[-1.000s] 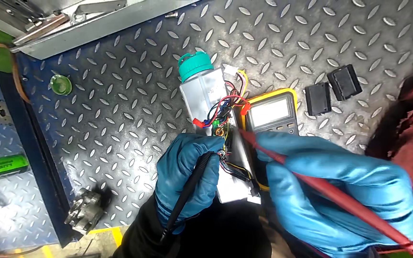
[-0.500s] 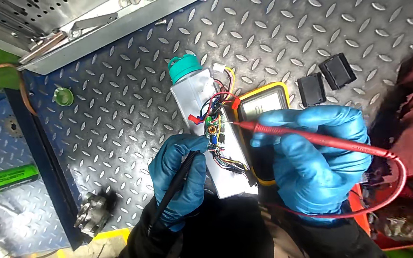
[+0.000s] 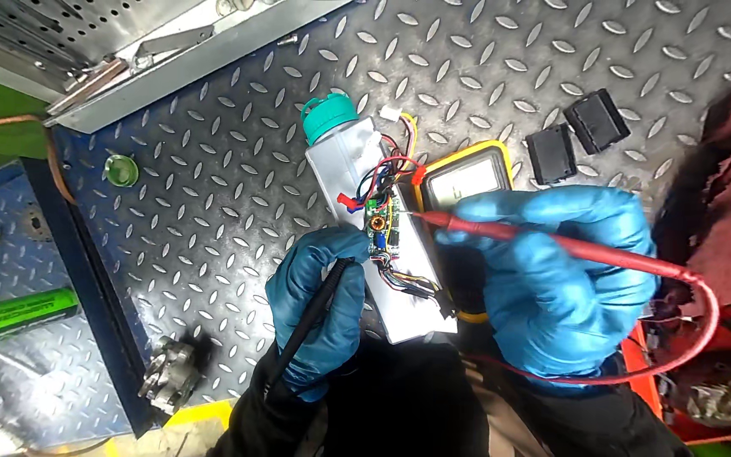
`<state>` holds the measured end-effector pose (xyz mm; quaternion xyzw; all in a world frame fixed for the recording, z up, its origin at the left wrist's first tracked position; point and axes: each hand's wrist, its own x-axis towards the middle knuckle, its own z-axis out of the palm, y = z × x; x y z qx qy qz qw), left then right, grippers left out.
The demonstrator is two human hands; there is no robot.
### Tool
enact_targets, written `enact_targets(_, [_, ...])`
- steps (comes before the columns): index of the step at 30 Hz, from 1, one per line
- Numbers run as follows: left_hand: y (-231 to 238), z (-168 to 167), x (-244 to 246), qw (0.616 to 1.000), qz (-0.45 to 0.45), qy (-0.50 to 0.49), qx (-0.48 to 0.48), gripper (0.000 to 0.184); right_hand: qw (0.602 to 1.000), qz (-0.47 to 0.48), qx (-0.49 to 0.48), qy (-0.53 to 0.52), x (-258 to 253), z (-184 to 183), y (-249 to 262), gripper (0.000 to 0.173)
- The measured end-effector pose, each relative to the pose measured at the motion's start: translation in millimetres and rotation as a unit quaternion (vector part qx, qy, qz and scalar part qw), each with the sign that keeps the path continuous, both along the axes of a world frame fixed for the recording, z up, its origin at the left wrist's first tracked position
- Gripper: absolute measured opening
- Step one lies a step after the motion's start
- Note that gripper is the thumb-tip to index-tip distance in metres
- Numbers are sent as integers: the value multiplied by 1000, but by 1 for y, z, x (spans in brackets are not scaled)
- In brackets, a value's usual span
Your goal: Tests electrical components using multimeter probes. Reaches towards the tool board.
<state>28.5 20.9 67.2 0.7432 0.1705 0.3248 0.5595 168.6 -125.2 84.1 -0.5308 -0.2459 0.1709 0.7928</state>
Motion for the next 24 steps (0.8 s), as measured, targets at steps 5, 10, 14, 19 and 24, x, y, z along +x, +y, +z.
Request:
enact_targets(5, [-1,3,2,998,48,-37,-27,18,991,-36,-76,-107,17,14,-1,17])
enact_targets(10, [-1,3,-1,997,51,-32,-47,19,908,124,-352,-190,2,49,-1,36])
enact_targets(14, [0,0,-3,997,52,-28,-50,19,779,145,-530,-301,-19,52,6,68])
enact_targets(19, [0,-1,-1,997,61,-23,-47,21,807,165,-486,-293,-11,42,10,44])
enact_targets(24, [0,5,0,996,51,-31,-64,22,923,313,-216,56,18,25,-2,38])
